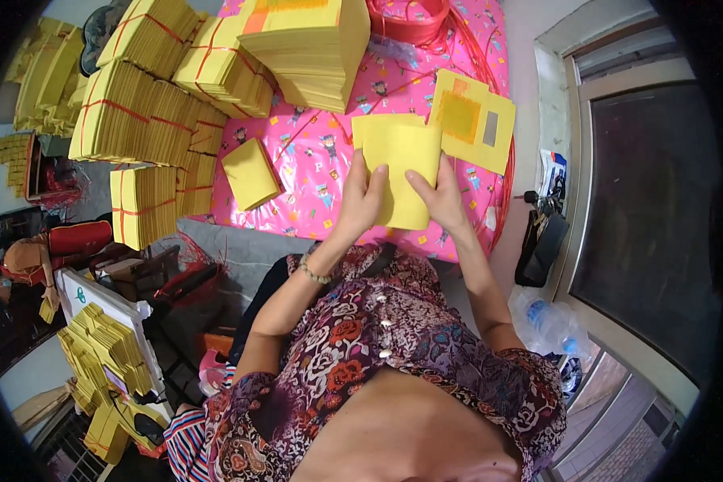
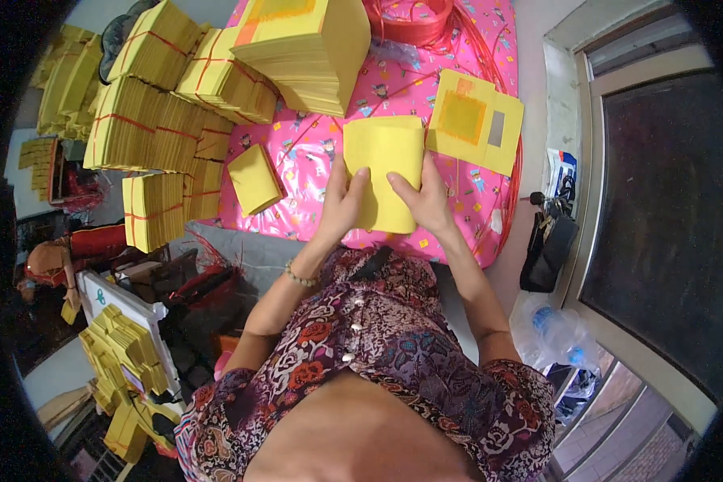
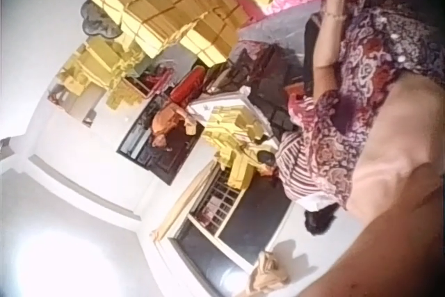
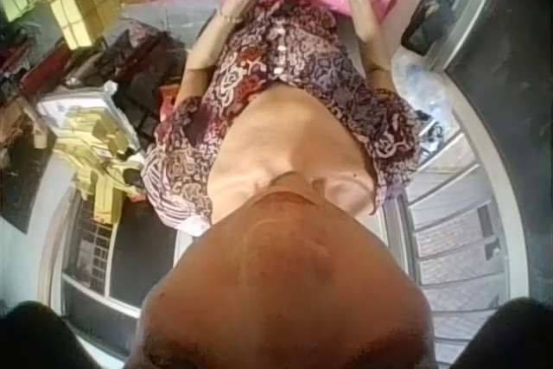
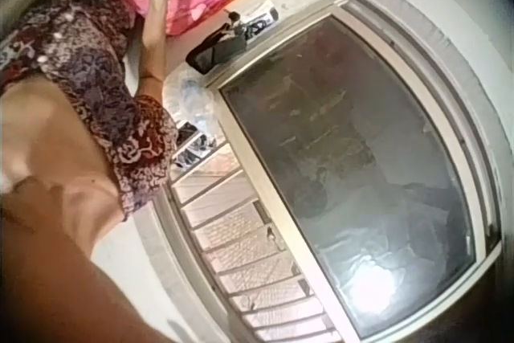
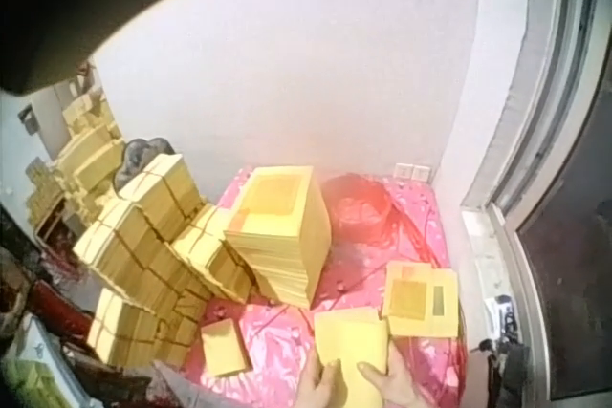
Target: Sorting and stacking yellow joss paper bundles.
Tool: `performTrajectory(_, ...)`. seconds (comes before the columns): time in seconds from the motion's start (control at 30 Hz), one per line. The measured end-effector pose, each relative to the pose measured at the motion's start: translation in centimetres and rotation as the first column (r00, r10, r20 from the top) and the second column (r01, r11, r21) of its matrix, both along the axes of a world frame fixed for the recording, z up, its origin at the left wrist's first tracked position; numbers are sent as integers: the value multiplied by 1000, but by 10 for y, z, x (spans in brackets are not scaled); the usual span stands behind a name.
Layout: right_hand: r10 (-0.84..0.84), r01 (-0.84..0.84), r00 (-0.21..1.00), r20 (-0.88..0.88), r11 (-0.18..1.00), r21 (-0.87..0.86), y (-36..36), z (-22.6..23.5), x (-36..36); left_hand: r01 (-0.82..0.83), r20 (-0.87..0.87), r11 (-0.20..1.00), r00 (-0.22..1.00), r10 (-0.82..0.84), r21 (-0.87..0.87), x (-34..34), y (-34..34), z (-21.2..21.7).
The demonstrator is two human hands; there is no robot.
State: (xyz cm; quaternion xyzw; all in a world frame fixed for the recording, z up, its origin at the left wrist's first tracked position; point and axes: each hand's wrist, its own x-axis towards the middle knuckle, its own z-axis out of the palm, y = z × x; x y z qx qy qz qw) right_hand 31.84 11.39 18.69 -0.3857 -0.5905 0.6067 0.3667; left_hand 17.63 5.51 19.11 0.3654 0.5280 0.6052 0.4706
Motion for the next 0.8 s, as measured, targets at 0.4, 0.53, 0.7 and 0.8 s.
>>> performTrajectory(0.4,-168,150,983,-80,969,-194,2,16,-14,10,192,1000,981,-7,-14,-3,-12,-11)
performTrajectory(0.53,-185,186,982,27,982,-39,16,-9,-8,15,240,998,971,-1,-58,-8,-16,-20)
performTrajectory(0.7,-112,124,990,83,980,-155,15,-21,-9,36,247,981,969,13,-192,-18,-16,-16)
performTrajectory(0.8,80,-43,992,93,937,-346,6,-11,-4,58,284,981,959,-4,-183,-29,-16,-26)
